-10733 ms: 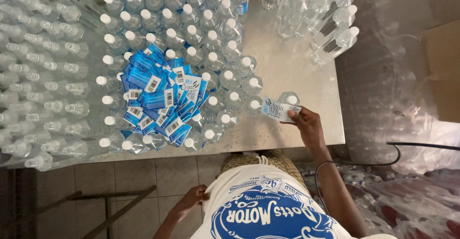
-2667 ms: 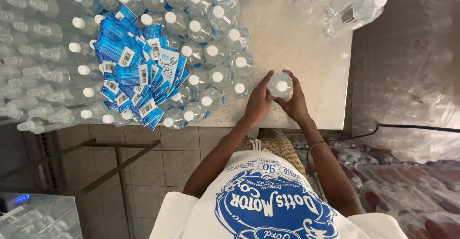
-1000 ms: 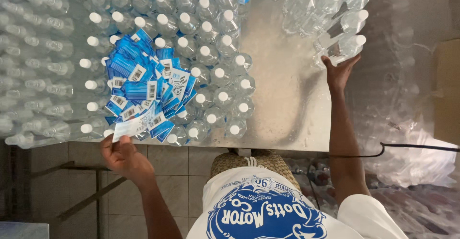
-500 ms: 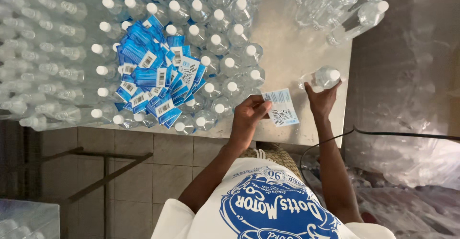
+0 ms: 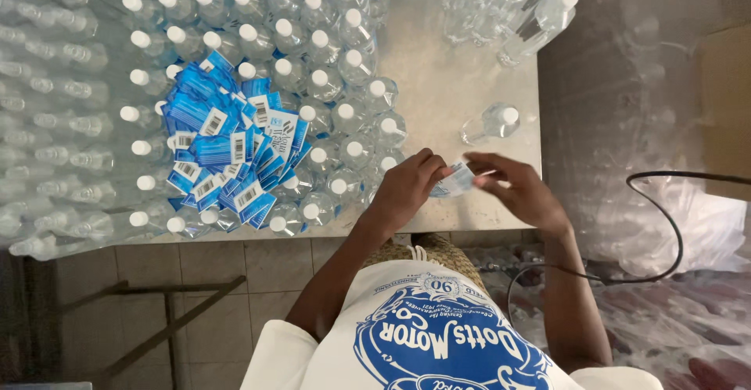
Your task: The person repeatedly picks up a clear plastic water bottle and a blue-and-white label from a table. They wrap the label around the bottle's body, smooth it down, and then place the labeled bottle into a growing stack on the right side of the table.
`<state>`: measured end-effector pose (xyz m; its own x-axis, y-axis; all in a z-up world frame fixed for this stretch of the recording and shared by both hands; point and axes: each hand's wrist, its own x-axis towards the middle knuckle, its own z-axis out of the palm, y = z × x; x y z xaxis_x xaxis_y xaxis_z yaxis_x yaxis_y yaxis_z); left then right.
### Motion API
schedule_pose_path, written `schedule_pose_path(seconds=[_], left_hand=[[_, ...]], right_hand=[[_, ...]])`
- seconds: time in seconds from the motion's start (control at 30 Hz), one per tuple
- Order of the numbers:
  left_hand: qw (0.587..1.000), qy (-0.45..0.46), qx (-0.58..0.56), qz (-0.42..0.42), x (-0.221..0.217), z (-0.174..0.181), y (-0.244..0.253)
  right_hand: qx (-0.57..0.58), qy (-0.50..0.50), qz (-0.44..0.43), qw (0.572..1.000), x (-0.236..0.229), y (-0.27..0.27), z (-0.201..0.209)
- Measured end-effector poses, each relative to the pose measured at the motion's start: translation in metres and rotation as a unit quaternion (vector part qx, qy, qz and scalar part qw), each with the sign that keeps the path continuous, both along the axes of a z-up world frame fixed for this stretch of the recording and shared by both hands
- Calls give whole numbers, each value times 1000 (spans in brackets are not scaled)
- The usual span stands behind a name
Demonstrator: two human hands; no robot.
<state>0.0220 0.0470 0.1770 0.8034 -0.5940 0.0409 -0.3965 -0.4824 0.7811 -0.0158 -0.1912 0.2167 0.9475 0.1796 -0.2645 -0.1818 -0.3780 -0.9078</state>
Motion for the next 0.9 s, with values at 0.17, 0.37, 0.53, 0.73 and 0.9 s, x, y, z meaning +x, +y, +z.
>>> schedule_pose_path(seconds=[0.17, 0.37, 0.53, 0.73, 0.9], left_hand=[[999, -32, 14, -25, 3, -10, -7], [987, 113, -110, 18, 6, -3, 12], [918, 293, -260, 63, 3, -67, 13], [848, 343, -376, 149, 5, -58, 3], [812, 372, -422, 155, 1, -52, -4]], right_hand=[[46, 67, -20, 996, -5, 0, -42], [159, 28, -154, 975, -6, 5, -66], [196, 14, -209, 958, -13, 9, -83], [154, 15, -194, 969, -13, 17, -66], [97, -5, -174, 980, -16, 12, -78]])
